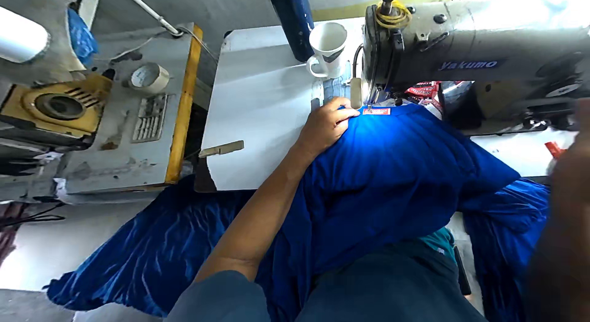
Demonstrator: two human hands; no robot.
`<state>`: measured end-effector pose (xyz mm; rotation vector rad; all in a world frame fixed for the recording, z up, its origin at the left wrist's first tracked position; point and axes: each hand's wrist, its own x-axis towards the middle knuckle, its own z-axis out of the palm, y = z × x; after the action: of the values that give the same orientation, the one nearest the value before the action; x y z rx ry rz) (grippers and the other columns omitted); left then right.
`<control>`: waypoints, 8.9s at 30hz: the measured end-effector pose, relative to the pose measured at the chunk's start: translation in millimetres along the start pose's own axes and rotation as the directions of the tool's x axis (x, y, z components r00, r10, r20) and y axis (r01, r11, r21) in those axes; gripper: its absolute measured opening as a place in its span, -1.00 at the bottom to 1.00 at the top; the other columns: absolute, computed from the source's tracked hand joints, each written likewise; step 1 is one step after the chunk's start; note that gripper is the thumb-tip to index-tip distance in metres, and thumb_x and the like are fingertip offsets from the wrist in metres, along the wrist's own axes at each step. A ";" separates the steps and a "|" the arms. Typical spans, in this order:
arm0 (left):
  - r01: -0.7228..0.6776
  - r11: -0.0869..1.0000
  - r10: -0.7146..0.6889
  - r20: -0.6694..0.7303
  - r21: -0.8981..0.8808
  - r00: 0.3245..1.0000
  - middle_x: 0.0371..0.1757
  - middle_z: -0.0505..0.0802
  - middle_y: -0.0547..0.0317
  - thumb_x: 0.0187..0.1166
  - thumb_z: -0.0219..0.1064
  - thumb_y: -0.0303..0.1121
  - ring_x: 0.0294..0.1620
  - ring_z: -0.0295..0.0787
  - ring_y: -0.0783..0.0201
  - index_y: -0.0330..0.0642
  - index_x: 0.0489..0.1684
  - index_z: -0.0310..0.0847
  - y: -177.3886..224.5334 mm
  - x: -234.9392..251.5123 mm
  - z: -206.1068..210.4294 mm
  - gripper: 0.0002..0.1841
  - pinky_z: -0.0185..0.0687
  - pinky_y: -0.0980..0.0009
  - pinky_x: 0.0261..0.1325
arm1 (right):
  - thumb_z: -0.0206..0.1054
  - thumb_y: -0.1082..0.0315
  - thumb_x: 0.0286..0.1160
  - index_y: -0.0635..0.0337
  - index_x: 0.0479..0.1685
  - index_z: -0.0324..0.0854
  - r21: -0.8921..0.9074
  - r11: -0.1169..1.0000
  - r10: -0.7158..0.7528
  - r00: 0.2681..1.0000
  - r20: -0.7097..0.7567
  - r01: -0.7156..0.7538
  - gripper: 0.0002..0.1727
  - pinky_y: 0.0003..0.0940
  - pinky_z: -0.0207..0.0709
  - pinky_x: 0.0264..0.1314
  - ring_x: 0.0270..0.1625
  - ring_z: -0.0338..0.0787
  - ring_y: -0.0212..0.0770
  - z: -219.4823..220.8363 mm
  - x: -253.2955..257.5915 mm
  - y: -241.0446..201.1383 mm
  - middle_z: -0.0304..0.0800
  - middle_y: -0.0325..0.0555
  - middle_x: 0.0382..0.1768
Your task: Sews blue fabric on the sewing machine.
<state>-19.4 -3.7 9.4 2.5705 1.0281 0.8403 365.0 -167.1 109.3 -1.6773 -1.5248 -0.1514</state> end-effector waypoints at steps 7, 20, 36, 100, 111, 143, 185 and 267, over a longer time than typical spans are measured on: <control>0.027 0.999 -0.028 0.035 0.047 0.999 0.36 0.77 0.16 0.70 0.18 -0.41 0.33 0.73 0.27 0.11 0.22 0.85 -9.1 -27.9 -24.5 -0.67 0.70 0.28 0.33 | 0.38 0.22 0.64 0.07 0.17 0.83 0.128 0.986 -0.148 0.914 0.378 0.107 -0.73 -0.17 0.75 -0.26 -0.20 0.83 -0.16 106.4 -83.8 -72.0 0.81 -0.06 -0.05; 0.024 0.989 -0.035 -0.077 -0.144 0.996 -0.05 0.89 0.18 0.61 0.39 -0.37 0.05 0.80 0.39 -0.11 -0.08 0.92 21.2 4.6 -9.1 -0.84 0.69 0.42 0.22 | 0.29 0.35 0.66 0.18 0.06 0.83 0.209 0.977 -0.121 0.906 0.406 0.037 -0.77 -0.08 0.72 0.00 -0.06 0.80 -0.05 172.5 -30.4 -94.2 0.78 0.03 -0.08; 0.187 0.952 -0.207 -0.058 -0.244 0.977 -0.09 0.82 0.37 0.48 0.51 -0.17 -0.14 0.71 0.48 0.07 -0.29 0.86 15.9 9.1 20.1 -0.90 0.66 0.41 -0.05 | 0.41 0.36 0.58 0.17 0.13 0.78 0.216 0.973 -0.146 0.936 0.319 0.078 -0.77 -0.15 0.73 -0.07 -0.09 0.80 -0.11 166.2 -29.9 -79.7 0.77 0.01 -0.02; 0.134 0.857 -0.187 -0.058 -0.497 0.981 -0.18 0.88 0.33 0.49 0.49 -0.42 -0.41 0.57 0.58 -0.14 -0.17 0.86 14.9 4.9 4.9 -0.92 0.45 0.61 -0.34 | 0.30 0.26 0.62 0.10 -0.14 0.86 0.251 0.952 0.068 0.921 0.384 -0.175 -0.78 -0.19 0.67 0.04 -0.05 0.78 -0.23 201.3 -30.3 -116.7 0.79 -0.15 -0.13; 0.141 0.885 -0.183 -0.054 -0.443 0.982 -0.28 0.77 0.31 0.48 0.46 -0.39 -0.42 0.52 0.53 -0.16 -0.30 0.79 16.9 5.5 5.4 -0.95 0.42 0.57 -0.36 | 0.28 0.25 0.63 0.10 -0.16 0.86 0.241 0.955 0.059 0.908 0.415 -0.172 -0.77 -0.16 0.67 0.00 -0.06 0.79 -0.24 199.5 -29.6 -115.9 0.79 -0.15 -0.12; 0.186 0.910 -0.164 0.091 -0.371 0.982 0.16 0.75 0.25 0.55 0.39 -0.29 0.05 0.68 0.44 -0.04 -0.37 0.73 10.6 11.4 8.7 -0.89 0.64 0.46 0.02 | 0.24 0.31 0.68 0.21 -0.01 0.83 0.240 0.969 -0.027 0.935 0.353 -0.063 -0.74 -0.11 0.70 0.04 -0.04 0.81 -0.11 174.5 -20.5 -92.5 0.82 -0.01 -0.08; 0.464 0.882 -0.447 0.157 -0.087 0.880 0.10 0.71 0.04 0.19 0.65 -0.11 0.07 0.68 0.11 -0.07 -0.14 0.76 26.0 35.1 14.2 -0.64 0.64 0.03 0.08 | 0.22 0.48 0.50 0.05 0.28 0.76 0.158 0.889 -0.442 0.715 0.541 0.430 -0.59 0.06 0.66 -0.41 -0.21 0.84 0.04 176.8 -25.3 -69.9 0.70 -0.06 0.37; -0.119 0.983 0.115 -0.034 -0.143 0.993 0.09 0.83 0.03 0.62 0.33 -0.45 0.20 0.74 0.26 -0.18 -0.07 0.90 2.3 -17.5 -11.0 -0.82 0.67 0.39 0.31 | 0.20 0.30 0.69 -0.05 0.47 0.70 0.014 0.908 -0.366 0.779 0.509 0.418 -0.58 0.03 0.65 -0.35 -0.04 0.83 0.09 175.0 -39.3 -72.6 0.61 0.03 0.49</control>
<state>-35.0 -17.3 11.8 2.5227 0.7970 0.9428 216.6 -92.6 10.0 -1.5172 -2.2975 -0.0039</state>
